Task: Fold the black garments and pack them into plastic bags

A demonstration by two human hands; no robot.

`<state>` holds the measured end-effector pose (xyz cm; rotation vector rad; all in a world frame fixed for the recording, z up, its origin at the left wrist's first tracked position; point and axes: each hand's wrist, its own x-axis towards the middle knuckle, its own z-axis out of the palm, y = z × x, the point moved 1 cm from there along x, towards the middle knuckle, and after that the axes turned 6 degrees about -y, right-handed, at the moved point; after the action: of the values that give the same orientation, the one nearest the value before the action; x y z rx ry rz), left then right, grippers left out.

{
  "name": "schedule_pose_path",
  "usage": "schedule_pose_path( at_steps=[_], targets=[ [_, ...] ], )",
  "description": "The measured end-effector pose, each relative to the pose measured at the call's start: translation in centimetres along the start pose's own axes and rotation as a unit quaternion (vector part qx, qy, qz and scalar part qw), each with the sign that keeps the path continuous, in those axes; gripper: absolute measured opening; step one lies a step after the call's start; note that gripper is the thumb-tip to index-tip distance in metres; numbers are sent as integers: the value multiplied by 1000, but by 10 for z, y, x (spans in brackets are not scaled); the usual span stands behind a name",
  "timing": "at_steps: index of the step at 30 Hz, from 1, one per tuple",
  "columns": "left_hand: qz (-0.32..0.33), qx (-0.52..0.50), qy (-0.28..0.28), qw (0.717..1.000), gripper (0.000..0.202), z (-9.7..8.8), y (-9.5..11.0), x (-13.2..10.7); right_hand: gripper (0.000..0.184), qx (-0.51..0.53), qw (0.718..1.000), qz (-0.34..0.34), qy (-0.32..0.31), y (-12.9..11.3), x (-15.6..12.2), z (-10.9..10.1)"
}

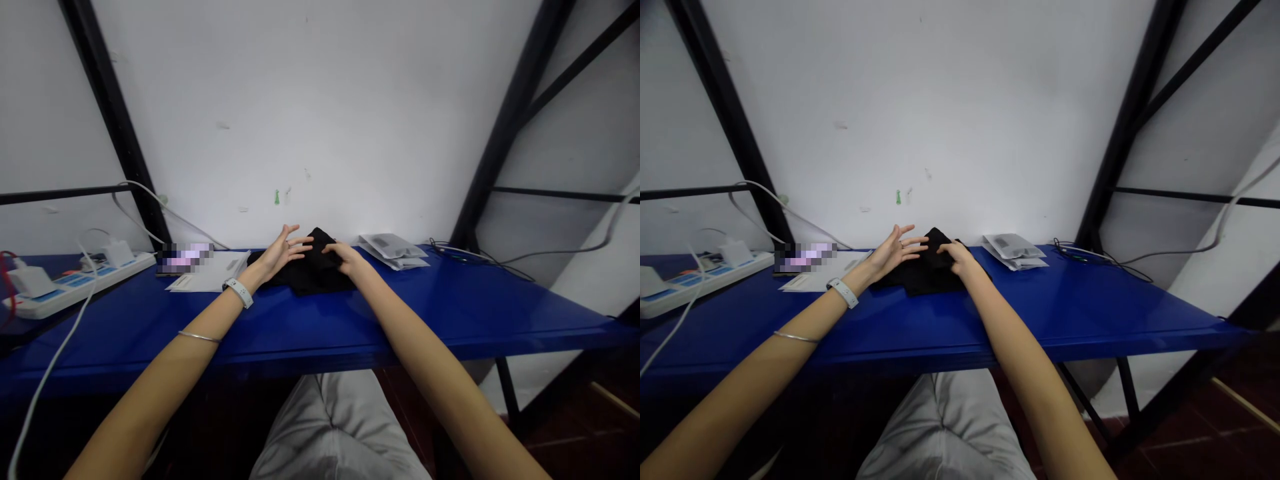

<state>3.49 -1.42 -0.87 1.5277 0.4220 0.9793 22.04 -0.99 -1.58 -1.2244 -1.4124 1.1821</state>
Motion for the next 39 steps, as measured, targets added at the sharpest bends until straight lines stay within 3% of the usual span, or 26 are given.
schedule_pose_path(
  at_steps=[3,5,7,9,11,13,14,16,18,21,25,28,30,32,36,39],
  targets=[
    [27,47,72,996,63,-20,13,-5,28,-107,992,24,55,3,4,-25],
    [21,128,130,983,57,-42,22,-10,32,-171,979,20,108,3,4,-40],
    [-28,263,183,947,46,-67,27,-16,39,-231,963,-24,136,0,3,-47],
    [-111,440,196,869,32,-90,27,-22,41,-312,941,-97,93,-3,1,-44],
    [-182,592,193,761,20,-107,23,-25,52,-382,912,-146,-21,-3,-1,-34],
    [-244,662,178,686,15,-117,16,-28,73,-427,886,-123,-131,2,-4,-24],
    [-273,671,169,668,14,-120,12,-29,83,-449,873,-96,-163,5,-5,-21],
    [-320,660,160,661,16,-122,7,-32,96,-481,855,-54,-186,12,-8,-19],
    [-341,636,173,670,18,-122,5,-35,96,-491,851,-60,-179,18,-10,-23],
    [-337,617,193,684,22,-123,6,-38,79,-470,861,-123,-149,22,-16,-30],
    [-356,633,207,656,23,-128,6,-40,58,-438,878,-169,-96,22,-22,-34],
    [-374,639,211,638,19,-133,3,-40,72,-446,875,-148,-113,24,-24,-33],
    [-378,640,207,637,17,-136,0,-39,89,-462,868,-125,-133,26,-23,-32],
    [-376,640,202,639,16,-138,-3,-39,94,-475,861,-119,-136,29,-21,-32],
    [-362,639,189,652,15,-143,-6,-38,59,-465,866,-150,-105,31,-17,-34],
    [-351,639,169,663,10,-147,-6,-38,43,-454,873,-158,-75,30,-15,-33]
  ],
)
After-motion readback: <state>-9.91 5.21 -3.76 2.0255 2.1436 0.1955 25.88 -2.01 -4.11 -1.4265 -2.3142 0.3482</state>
